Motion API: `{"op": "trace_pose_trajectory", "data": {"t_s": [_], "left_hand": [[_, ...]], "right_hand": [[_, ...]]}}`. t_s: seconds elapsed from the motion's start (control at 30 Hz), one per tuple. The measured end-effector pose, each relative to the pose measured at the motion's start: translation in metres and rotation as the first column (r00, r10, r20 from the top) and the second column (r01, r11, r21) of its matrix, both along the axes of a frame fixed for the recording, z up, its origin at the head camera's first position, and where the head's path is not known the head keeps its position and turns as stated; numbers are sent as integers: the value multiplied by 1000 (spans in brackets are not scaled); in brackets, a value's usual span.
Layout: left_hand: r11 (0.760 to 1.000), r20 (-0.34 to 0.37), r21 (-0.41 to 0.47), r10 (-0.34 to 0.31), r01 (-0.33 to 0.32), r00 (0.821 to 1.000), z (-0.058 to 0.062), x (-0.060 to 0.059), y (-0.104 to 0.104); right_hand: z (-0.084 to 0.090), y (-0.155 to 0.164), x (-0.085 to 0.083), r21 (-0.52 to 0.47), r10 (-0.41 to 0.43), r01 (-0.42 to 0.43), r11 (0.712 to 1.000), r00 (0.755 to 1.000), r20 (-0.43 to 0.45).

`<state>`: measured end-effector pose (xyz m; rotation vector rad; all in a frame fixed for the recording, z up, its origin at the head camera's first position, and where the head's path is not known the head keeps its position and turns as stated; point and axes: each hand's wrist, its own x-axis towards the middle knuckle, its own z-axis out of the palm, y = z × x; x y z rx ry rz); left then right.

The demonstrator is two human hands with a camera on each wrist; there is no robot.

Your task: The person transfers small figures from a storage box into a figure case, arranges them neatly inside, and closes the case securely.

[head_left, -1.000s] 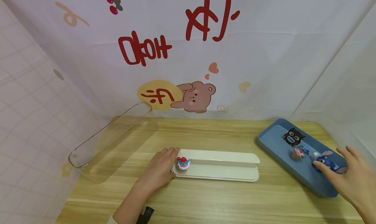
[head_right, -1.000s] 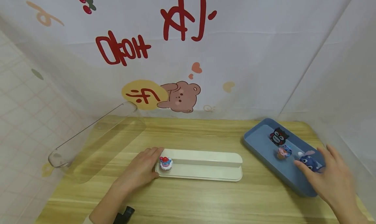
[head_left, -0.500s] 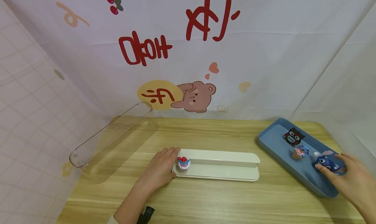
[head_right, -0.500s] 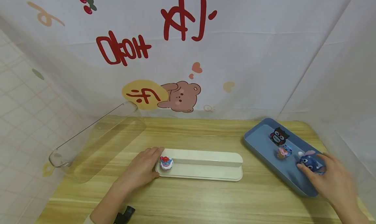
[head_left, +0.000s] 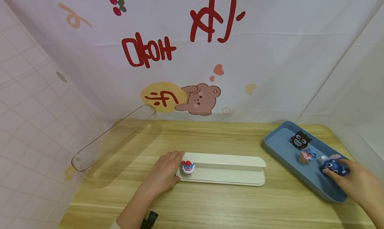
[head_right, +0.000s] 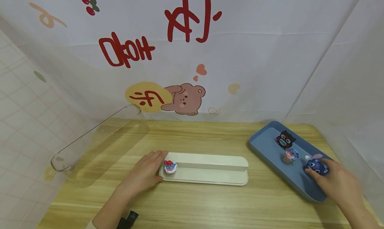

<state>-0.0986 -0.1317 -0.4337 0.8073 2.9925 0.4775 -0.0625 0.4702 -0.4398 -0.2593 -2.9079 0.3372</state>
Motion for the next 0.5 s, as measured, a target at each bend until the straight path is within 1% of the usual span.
{"op": "trace_pose_trajectory", "data": {"t_s": [0.07, 0.2, 0.37, 0.5], "left_hand": [[1000, 1, 2, 1, -1, 1000, 0, 0, 0], [1000, 11, 5, 6, -6, 1000, 0, 0, 1], [1000, 14, 2, 6, -6, 1000, 0, 0, 1], [1000, 2, -7, 4, -4, 1000, 0, -1, 1]], "right_hand": [[-1, 1, -2, 0, -5, 5, 1000, 1000, 21], [-1, 2, -4, 1, -4, 4, 1000, 999, 35], [-3, 2, -4, -2, 23, -23, 1000, 999, -22], [-4, 0, -3, -11, 23, -23, 1000, 999, -42]]}}
